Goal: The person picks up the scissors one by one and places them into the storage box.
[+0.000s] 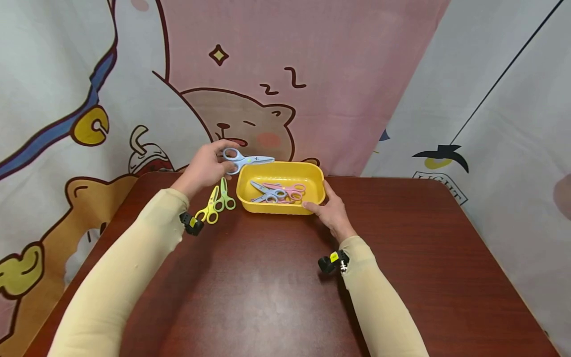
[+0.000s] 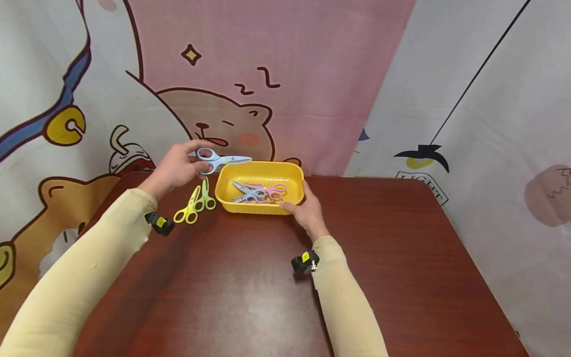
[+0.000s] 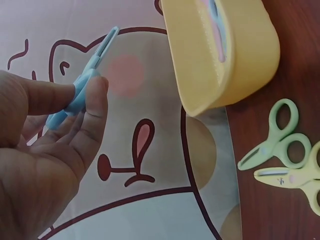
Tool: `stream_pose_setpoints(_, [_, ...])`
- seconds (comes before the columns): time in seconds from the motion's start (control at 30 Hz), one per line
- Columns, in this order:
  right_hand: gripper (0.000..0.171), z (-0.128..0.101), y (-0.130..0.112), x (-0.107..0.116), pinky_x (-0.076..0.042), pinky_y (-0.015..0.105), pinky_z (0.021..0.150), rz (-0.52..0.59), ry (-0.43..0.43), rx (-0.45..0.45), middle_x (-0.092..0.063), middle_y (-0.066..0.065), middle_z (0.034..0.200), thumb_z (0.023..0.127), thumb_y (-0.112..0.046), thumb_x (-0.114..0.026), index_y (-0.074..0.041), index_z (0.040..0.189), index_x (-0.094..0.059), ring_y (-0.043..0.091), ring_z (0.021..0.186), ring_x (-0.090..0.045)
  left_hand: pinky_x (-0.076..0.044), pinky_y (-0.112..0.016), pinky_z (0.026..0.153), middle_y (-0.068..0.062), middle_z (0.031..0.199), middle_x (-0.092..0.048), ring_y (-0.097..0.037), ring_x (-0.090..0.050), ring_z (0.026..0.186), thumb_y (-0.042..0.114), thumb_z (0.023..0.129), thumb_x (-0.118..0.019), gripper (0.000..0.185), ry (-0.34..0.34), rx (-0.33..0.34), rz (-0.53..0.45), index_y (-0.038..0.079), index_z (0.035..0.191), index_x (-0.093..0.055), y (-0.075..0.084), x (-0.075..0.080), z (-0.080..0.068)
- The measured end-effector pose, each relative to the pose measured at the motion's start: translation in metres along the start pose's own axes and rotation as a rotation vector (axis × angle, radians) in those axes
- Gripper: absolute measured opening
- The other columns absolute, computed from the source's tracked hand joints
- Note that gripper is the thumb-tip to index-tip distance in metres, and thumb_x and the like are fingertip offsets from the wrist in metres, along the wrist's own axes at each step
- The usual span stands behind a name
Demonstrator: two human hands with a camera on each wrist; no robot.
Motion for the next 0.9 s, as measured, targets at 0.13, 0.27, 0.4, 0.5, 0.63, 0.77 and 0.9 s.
stream_pose_setpoints(0.13, [0.1,0.0,0.0,0.0,-0.04,0.046,0.117,0.003,0.0,0.002,-0.033,0.01,0.166,0.09,-0.022,-0.082,-0.03,0.167,-0.019,0.032,0.135,-0.044,-0.061,-0.031,0.07,-0.018,0.129,-0.061,-0.032,-0.068,0.1,-0.007,0.098,-0.059,0.05,-0.011,-0.016,0.014,0.008,0.145,-0.056,0.007,-0.004,0.006])
stream_pose_setpoints(0.27, [0.1,0.001,0.001,0.001,-0.037,0.046,0.12,-0.001,0.001,0.006,-0.032,0.01,0.167,0.09,-0.022,-0.082,-0.028,0.167,-0.018,0.032,0.137,-0.043,-0.062,-0.032,0.072,-0.017,0.128,-0.063,-0.031,-0.07,0.101,-0.005,0.098,-0.059,0.048,-0.017,-0.032,0.04,0.007,0.145,-0.056,0.013,-0.008,0.01])
stream_pose_setpoints(0.4, [0.101,0.001,0.001,0.001,-0.036,0.046,0.12,-0.008,0.004,0.002,-0.031,0.01,0.167,0.09,-0.024,-0.082,-0.029,0.167,-0.018,0.032,0.137,-0.042,-0.063,-0.037,0.076,-0.016,0.128,-0.064,-0.03,-0.07,0.1,-0.004,0.099,-0.058,0.047,-0.027,-0.041,0.054,0.008,0.145,-0.056,0.017,-0.013,0.014])
stream_pose_setpoints(0.5, [0.1,0.001,0.002,0.001,-0.038,0.046,0.119,-0.01,0.005,-0.001,-0.03,0.01,0.168,0.09,-0.023,-0.082,-0.029,0.167,-0.018,0.031,0.137,-0.043,-0.063,-0.041,0.077,-0.015,0.127,-0.064,-0.03,-0.07,0.098,-0.003,0.099,-0.058,0.047,-0.036,-0.045,0.042,0.008,0.145,-0.056,0.019,-0.016,0.017])
stream_pose_setpoints(0.63, [0.101,0.0,0.001,0.001,-0.039,0.046,0.118,-0.014,0.005,-0.005,-0.028,0.009,0.169,0.09,-0.023,-0.081,-0.029,0.167,-0.017,0.031,0.138,-0.042,-0.063,-0.038,0.074,-0.016,0.127,-0.063,-0.031,-0.07,0.097,-0.005,0.099,-0.056,0.047,-0.047,-0.047,0.021,0.006,0.144,-0.056,0.021,-0.021,0.021])
stream_pose_setpoints(0.77, [0.1,0.0,0.0,0.0,-0.037,0.046,0.119,-0.014,0.007,-0.004,-0.029,0.01,0.168,0.09,-0.023,-0.081,-0.029,0.167,-0.017,0.032,0.139,-0.041,-0.062,-0.032,0.071,-0.015,0.125,-0.063,-0.032,-0.071,0.098,-0.005,0.099,-0.056,0.046,-0.051,-0.041,0.015,0.005,0.143,-0.057,0.02,-0.025,0.027])
stream_pose_setpoints(0.9, [0.1,0.0,0.0,0.0,-0.034,0.047,0.122,-0.017,0.007,-0.007,-0.029,0.011,0.168,0.09,-0.024,-0.081,-0.029,0.167,-0.018,0.032,0.141,-0.04,-0.062,-0.033,0.072,-0.015,0.124,-0.063,-0.032,-0.071,0.098,-0.006,0.098,-0.057,0.045,-0.055,-0.026,0.005,0.006,0.142,-0.059,0.021,-0.029,0.032])
Point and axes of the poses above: each hand's wrist, its own z-axis towards the middle knuckle, its own x-axis out of the back of the hand, y = z × x, the point moved 3 cm from there along z, towards the middle knuckle
